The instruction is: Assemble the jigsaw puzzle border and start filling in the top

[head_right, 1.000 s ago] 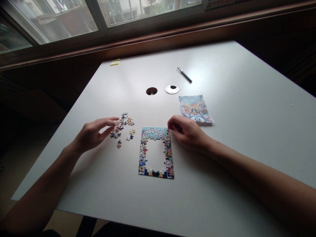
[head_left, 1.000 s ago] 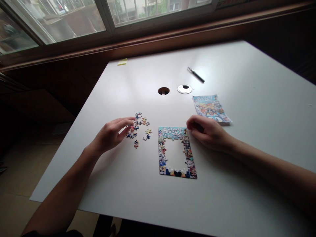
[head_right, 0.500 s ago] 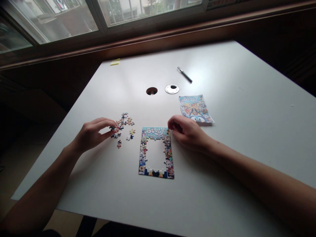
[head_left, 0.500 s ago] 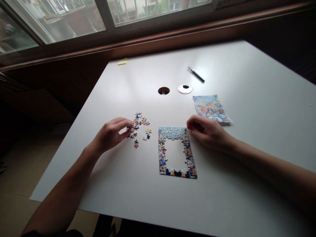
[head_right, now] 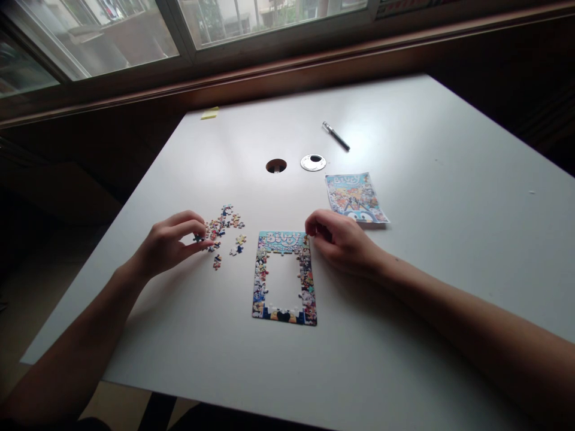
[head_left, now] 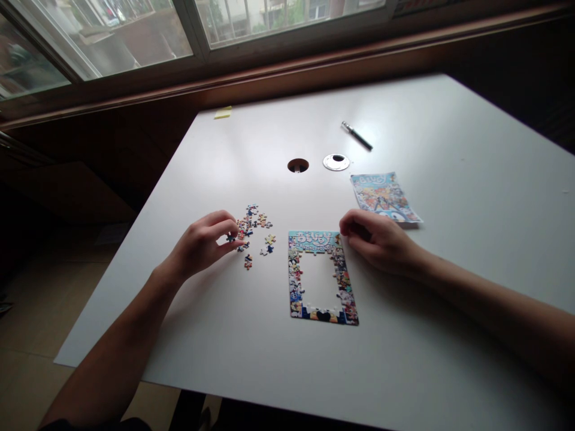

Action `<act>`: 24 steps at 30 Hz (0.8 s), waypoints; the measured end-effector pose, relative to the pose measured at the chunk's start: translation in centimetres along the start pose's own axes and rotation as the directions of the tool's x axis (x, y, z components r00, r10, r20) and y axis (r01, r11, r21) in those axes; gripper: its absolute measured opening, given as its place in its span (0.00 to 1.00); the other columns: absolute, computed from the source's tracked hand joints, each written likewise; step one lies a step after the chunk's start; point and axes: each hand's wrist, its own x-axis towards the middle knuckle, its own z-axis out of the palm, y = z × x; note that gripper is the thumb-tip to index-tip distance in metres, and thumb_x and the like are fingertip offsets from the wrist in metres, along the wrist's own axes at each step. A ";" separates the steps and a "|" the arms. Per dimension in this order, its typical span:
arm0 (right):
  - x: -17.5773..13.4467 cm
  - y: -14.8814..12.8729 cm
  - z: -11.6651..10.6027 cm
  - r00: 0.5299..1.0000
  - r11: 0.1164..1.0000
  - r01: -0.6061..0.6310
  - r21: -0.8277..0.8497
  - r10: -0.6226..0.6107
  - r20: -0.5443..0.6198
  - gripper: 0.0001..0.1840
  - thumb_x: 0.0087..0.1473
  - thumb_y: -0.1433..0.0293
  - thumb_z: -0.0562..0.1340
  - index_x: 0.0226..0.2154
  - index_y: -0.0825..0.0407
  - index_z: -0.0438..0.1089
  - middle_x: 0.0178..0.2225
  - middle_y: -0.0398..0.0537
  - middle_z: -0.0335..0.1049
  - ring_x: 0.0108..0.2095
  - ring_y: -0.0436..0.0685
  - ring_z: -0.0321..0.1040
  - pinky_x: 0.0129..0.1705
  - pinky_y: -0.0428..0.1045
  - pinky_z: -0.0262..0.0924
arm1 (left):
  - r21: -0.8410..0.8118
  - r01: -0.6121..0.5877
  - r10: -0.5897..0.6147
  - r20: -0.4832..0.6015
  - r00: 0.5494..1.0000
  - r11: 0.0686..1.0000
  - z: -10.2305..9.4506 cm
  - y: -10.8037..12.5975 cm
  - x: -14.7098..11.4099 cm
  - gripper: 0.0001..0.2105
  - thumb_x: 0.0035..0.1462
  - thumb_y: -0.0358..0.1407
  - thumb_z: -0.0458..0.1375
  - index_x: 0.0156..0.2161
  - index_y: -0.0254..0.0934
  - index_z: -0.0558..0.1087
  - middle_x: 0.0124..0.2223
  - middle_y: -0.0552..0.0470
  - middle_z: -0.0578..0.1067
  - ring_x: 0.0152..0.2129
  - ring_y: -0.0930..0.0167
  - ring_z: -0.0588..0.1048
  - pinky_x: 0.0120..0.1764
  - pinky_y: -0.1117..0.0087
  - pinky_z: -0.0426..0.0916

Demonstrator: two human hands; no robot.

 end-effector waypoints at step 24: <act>0.1 0.0 0.1 1.000 1.000 -0.004 -0.002 0.004 -0.012 0.08 0.49 0.76 0.57 0.32 0.48 0.64 0.30 0.43 0.66 0.29 0.53 0.61 0.32 0.50 0.58 | -0.011 0.007 -0.007 0.004 1.000 1.000 0.3 0.1 0.0 0.06 0.62 0.32 0.60 0.45 0.39 0.75 0.45 0.48 0.80 0.42 0.67 0.79 0.47 0.66 0.75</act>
